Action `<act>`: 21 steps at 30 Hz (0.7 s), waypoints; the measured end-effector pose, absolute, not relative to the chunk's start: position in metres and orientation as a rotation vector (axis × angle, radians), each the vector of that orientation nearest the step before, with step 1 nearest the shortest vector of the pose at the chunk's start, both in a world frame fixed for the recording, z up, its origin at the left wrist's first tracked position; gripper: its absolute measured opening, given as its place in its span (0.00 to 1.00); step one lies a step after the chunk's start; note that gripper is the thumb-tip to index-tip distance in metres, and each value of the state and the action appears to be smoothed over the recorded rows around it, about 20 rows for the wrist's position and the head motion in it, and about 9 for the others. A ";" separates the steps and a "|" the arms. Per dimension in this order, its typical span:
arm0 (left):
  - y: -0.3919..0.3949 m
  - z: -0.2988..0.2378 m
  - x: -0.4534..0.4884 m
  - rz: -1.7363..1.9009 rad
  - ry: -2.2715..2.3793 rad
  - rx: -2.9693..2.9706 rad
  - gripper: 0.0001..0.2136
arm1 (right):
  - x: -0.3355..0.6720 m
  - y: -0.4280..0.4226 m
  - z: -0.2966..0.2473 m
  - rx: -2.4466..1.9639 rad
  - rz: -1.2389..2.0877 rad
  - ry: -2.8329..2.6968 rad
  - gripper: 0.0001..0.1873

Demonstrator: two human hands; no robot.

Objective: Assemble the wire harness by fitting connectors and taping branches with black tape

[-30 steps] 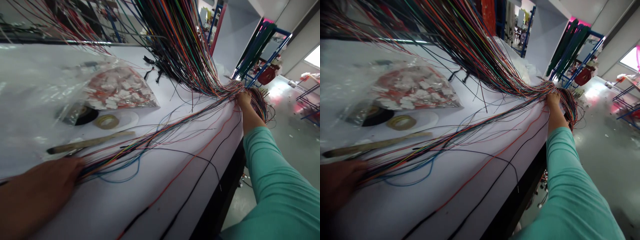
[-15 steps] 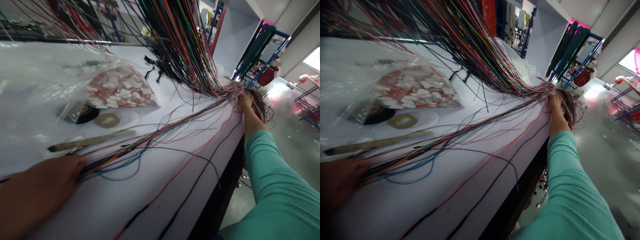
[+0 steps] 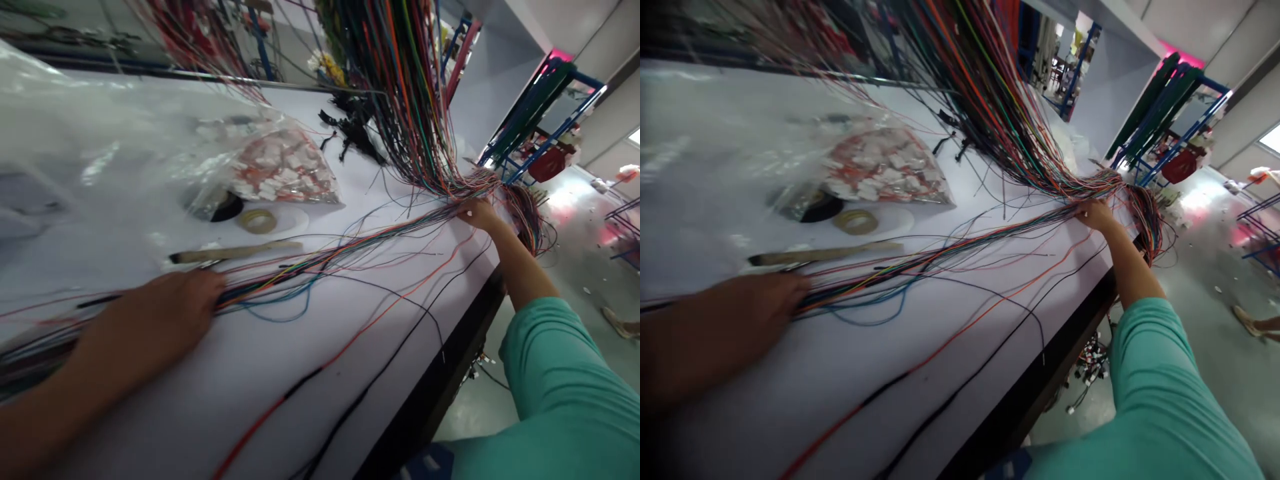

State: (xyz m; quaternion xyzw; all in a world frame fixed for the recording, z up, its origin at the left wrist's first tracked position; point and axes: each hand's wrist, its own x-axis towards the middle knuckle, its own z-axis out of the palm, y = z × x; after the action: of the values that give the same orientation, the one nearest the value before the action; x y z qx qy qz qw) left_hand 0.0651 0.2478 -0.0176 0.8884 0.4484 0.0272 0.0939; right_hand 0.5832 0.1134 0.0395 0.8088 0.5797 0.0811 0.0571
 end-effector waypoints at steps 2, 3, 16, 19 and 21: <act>0.239 -0.004 0.075 -0.157 1.391 2.724 0.18 | 0.570 0.114 0.040 2.380 0.128 1.886 0.11; 0.236 0.001 0.079 -0.226 1.392 2.761 0.18 | 0.563 0.113 0.040 2.346 0.057 1.953 0.11; 0.231 -0.002 0.090 0.126 1.313 2.949 0.15 | 0.550 0.073 0.018 3.079 -0.148 1.954 0.11; 0.232 -0.004 0.093 0.144 1.313 2.924 0.14 | 0.554 0.068 0.020 3.309 -0.077 1.735 0.10; 0.232 -0.003 0.094 0.151 1.309 2.910 0.14 | 0.558 0.061 0.023 3.427 0.025 1.546 0.10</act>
State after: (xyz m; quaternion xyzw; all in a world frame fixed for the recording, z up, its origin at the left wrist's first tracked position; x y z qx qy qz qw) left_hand 0.0944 0.2324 -0.0029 0.9107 0.4096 0.0472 -0.0266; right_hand 0.5579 0.0610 0.0232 0.8684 0.3916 0.0062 -0.3041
